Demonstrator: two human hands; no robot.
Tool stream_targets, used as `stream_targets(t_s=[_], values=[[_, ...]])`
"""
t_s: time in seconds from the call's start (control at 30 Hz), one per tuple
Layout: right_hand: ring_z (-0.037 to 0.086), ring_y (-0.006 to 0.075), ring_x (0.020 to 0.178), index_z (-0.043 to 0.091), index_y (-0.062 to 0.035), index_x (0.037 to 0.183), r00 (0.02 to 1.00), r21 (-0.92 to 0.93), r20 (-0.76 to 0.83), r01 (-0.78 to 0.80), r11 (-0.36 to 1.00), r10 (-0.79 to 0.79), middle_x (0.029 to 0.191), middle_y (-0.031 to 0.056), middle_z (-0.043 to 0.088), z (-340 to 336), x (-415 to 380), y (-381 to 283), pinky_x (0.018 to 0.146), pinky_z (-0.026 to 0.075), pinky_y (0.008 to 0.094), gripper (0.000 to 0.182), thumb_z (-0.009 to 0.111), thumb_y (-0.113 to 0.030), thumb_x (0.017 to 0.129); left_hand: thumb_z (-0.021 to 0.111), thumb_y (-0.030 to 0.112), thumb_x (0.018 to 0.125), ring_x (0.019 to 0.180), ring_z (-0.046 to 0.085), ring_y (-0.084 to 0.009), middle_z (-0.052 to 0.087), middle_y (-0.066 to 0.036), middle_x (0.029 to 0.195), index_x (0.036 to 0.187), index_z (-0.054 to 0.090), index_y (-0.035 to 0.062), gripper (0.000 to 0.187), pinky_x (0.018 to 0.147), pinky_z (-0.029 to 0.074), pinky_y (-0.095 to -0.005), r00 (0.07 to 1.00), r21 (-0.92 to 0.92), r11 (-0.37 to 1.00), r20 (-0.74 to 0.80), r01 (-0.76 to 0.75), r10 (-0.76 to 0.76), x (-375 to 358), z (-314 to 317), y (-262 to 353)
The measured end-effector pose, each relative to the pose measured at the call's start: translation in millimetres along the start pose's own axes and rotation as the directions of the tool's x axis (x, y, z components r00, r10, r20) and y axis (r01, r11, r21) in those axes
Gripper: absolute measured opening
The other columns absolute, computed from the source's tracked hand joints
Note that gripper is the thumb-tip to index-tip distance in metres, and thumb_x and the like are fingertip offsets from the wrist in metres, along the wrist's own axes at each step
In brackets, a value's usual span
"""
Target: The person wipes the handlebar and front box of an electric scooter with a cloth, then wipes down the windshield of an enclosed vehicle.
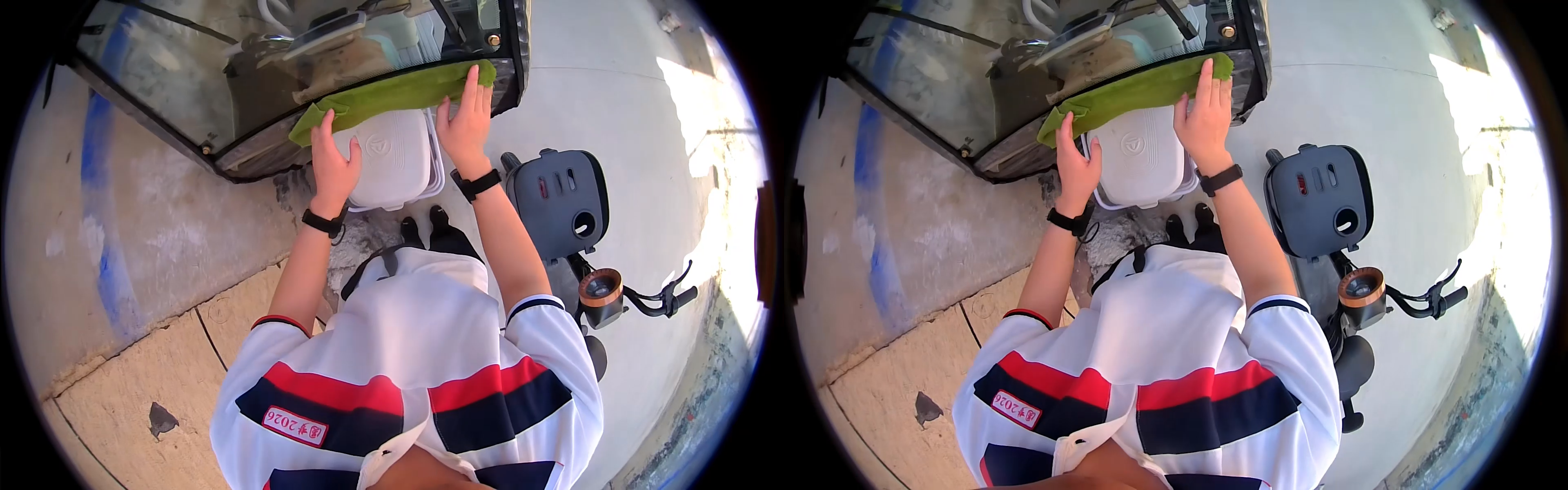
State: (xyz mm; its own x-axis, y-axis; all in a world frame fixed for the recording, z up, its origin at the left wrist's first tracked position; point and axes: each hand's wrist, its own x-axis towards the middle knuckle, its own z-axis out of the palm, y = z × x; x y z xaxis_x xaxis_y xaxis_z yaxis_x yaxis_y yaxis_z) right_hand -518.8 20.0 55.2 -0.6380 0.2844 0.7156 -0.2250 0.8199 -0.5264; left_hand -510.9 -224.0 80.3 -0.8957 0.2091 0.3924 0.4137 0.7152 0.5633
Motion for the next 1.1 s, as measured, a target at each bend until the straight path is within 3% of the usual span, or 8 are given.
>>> stream_targets(t_s=[0.07,0.2,0.4,0.5,0.6,0.77,0.93,1.1], values=[[0.051,0.0492,0.115,0.027,0.0111,0.149,1.000,-0.046,-0.009,-0.020,0.999,0.019,0.115,0.0278,0.055,-8.9,1.7,14.7,0.110,0.036,0.0572,0.077,0.061,-0.005,0.082,0.066,0.008,0.088,0.129,0.045,-0.0460,0.046,-0.029,0.140,0.146,0.036,-0.0011,0.066,0.109,0.037,-0.0475,0.996,0.017,0.999,0.070,-0.051,0.050,4.2,8.0,6.5],[0.049,0.0495,0.117,0.028,0.0103,0.149,0.999,-0.109,0.029,-0.038,0.993,0.041,0.118,0.0272,0.055,-14.8,-0.8,16.2,0.112,0.032,0.0578,0.076,0.061,-0.004,0.082,0.065,0.008,0.085,0.124,0.046,-0.0486,0.053,-0.027,0.129,0.143,0.039,0.0019,0.064,0.108,0.037,-0.0515,0.982,-0.063,0.981,0.031,-0.182,0.184,14.8,13.7,23.7],[0.044,0.0536,0.120,0.032,0.0080,0.149,0.999,-0.119,0.045,-0.026,0.993,0.031,0.119,0.0247,0.055,5.0,-6.0,-15.0,0.110,0.032,0.0574,0.073,0.061,-0.005,0.083,0.065,0.009,0.083,0.127,0.047,-0.0455,0.053,-0.026,0.132,0.144,0.039,0.0038,0.066,0.113,0.034,-0.0511,0.982,0.073,0.981,0.063,-0.180,0.176,9.4,-3.1,2.0],[0.045,0.0526,0.118,0.032,0.0076,0.149,0.998,-0.089,0.040,0.059,0.994,-0.056,0.115,0.0243,0.056,15.0,-9.0,-36.9,0.108,0.035,0.0572,0.073,0.061,-0.004,0.083,0.065,0.009,0.083,0.125,0.048,-0.0452,0.053,-0.026,0.132,0.144,0.038,0.0040,0.067,0.112,0.035,-0.0511,0.989,0.114,0.983,0.034,-0.145,0.142,2.4,-16.5,-13.8],[0.048,0.0503,0.115,0.032,0.0079,0.149,0.985,0.000,0.164,0.061,0.998,-0.060,0.113,0.0240,0.056,25.3,-17.0,-57.6,0.106,0.037,0.0558,0.073,0.060,-0.002,0.082,0.066,0.010,0.083,0.125,0.048,-0.0447,0.053,-0.027,0.131,0.145,0.038,0.0044,0.068,0.110,0.037,-0.0512,0.998,0.130,0.989,0.012,-0.070,0.069,-5.7,-37.7,-34.0],[0.050,0.0474,0.109,0.030,0.0067,0.150,0.951,0.136,0.210,0.201,0.970,-0.227,0.111,0.0224,0.055,50.8,-24.0,-100.5,0.105,0.040,0.0520,0.076,0.059,0.003,0.079,0.066,0.011,0.084,0.124,0.048,-0.0449,0.054,-0.026,0.129,0.147,0.035,0.0045,0.071,0.109,0.038,-0.0503,0.988,0.223,0.972,-0.148,0.073,-0.040,-24.6,-71.0,-76.5],[0.050,0.0438,0.113,0.030,0.0046,0.150,0.823,0.351,0.369,0.307,0.885,-0.432,0.112,0.0216,0.055,66.8,-28.9,-146.8,0.112,0.035,0.0531,0.076,0.055,0.004,0.078,0.065,0.011,0.086,0.125,0.049,-0.0450,0.050,-0.026,0.134,0.150,0.030,0.0051,0.073,0.103,0.043,-0.0476,0.945,0.132,0.953,-0.224,0.273,-0.240,-38.6,-104.5,-106.4],[0.050,0.0421,0.117,0.030,0.0039,0.150,0.757,0.395,0.421,0.343,0.852,-0.500,0.116,0.0217,0.055,74.7,-27.6,-160.4,0.114,0.033,0.0517,0.076,0.055,0.003,0.079,0.064,0.011,0.086,0.124,0.049,-0.0446,0.048,-0.026,0.135,0.150,0.029,0.0042,0.074,0.103,0.043,-0.0461,0.935,0.113,0.957,-0.272,0.267,-0.229,-45.8,-112.7,-124.3]])
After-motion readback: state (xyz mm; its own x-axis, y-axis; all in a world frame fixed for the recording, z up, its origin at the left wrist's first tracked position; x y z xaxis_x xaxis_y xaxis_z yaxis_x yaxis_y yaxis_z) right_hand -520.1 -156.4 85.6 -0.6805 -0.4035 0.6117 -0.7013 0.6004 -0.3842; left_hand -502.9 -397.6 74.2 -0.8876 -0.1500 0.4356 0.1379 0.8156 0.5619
